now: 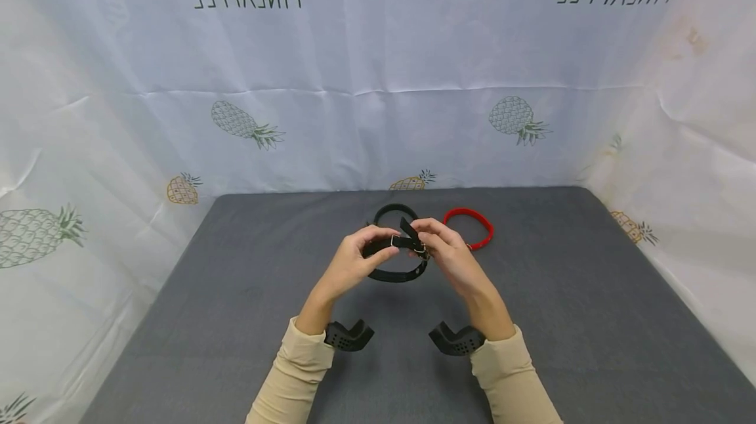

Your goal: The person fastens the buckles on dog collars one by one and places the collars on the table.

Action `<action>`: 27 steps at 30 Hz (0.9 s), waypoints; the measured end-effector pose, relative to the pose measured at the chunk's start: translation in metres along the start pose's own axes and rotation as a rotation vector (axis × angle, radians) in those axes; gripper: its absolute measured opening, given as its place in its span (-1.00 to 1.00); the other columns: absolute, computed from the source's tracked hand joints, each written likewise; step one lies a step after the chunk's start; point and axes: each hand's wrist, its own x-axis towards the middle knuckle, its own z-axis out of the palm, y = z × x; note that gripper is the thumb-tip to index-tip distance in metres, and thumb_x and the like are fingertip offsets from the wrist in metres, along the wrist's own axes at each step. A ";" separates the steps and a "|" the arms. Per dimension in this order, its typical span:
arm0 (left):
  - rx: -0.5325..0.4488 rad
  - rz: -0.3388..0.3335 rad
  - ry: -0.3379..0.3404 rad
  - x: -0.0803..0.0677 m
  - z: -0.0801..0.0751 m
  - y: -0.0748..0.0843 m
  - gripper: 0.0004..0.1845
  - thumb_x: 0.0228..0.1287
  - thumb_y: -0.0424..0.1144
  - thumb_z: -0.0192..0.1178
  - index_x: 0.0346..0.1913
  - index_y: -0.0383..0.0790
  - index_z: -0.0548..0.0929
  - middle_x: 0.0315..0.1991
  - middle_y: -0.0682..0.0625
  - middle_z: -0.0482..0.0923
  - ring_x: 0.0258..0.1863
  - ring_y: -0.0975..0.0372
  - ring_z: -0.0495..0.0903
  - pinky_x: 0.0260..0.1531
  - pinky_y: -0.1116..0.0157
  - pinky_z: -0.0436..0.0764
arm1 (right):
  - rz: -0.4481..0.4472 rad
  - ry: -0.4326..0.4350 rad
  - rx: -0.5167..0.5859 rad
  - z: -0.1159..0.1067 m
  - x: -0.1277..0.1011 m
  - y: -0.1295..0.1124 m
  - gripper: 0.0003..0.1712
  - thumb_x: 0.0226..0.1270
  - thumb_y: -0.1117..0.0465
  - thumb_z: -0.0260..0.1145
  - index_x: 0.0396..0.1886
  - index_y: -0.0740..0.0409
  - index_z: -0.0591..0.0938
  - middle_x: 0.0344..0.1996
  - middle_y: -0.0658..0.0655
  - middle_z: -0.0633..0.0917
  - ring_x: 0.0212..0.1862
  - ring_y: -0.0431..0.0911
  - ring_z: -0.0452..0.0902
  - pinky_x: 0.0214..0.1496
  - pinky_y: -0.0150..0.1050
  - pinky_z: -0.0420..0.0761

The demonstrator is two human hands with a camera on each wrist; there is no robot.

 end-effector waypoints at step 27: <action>0.094 0.206 0.057 0.001 0.001 -0.003 -0.71 0.21 -0.37 0.30 0.00 -0.31 0.68 -0.13 -0.16 0.64 -0.14 0.19 0.58 -0.15 0.39 0.62 | -0.182 0.050 -0.045 0.009 -0.002 -0.003 -0.74 0.42 0.33 0.14 -0.45 -0.08 0.54 -0.35 -0.22 0.60 -0.26 -0.28 0.48 -0.11 -0.37 0.51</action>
